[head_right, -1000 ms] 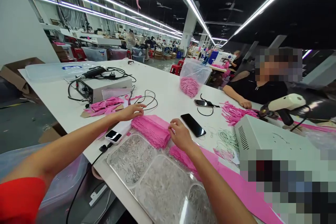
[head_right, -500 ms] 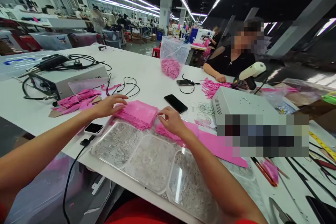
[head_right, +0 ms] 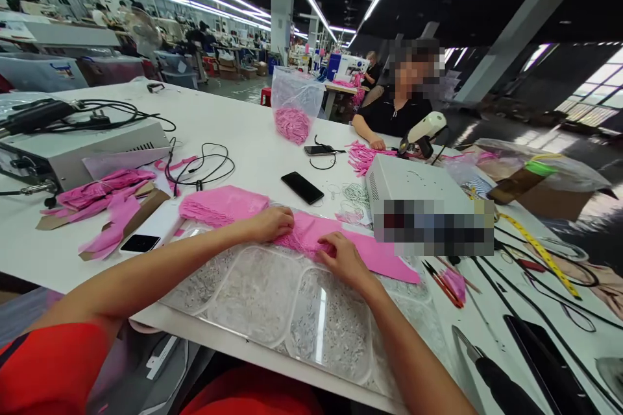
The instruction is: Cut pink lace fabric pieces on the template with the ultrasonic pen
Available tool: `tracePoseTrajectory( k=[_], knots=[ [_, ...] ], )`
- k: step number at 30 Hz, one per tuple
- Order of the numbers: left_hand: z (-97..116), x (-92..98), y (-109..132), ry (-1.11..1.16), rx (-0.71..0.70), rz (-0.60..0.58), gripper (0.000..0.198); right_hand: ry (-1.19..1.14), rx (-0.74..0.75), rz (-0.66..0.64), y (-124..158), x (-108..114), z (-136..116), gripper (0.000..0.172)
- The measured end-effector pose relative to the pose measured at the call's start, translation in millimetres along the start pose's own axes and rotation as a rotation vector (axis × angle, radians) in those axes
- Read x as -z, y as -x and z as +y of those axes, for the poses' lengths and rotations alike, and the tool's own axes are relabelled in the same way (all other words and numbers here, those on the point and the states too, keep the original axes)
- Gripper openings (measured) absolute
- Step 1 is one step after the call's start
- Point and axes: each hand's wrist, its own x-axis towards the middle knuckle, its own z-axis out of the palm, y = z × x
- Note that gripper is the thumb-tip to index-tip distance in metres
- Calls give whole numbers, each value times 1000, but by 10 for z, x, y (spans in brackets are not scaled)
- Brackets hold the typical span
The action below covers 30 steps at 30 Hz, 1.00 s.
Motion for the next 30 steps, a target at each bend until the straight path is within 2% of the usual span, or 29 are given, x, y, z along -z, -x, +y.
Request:
tracePoseTrajectory(
  k=[3, 7, 11, 14, 17, 20, 22, 25, 30],
  knots=[
    [-18, 69, -26, 1, 16, 23, 30, -10, 19, 47, -57, -42, 14, 25],
    [9, 167, -27, -18, 44, 86, 14, -11, 75, 95, -137, -59, 17, 9],
    [76, 231, 57, -61, 4, 157, 15, 13, 166, 153, -142, 1, -49, 7],
    [153, 268, 263, -107, -82, 234, 18, 52, 249, 118, -35, 6, -174, 12],
    [182, 246, 579, -135, -211, 299, 24, 106, 311, 58, 105, -102, -330, 14],
    [179, 164, 931, -182, -302, 367, 27, 144, 376, 3, 216, -274, -484, 30],
    [204, 105, 1152, -180, -301, 339, 27, 186, 457, -68, 282, -380, -578, 29],
    [312, 67, 1419, -187, -230, 239, 25, 213, 561, -158, 402, -487, -691, 18],
    [445, 129, 1599, -122, -132, 34, 18, 45, 567, -228, 562, -492, -726, 23]
  ],
)
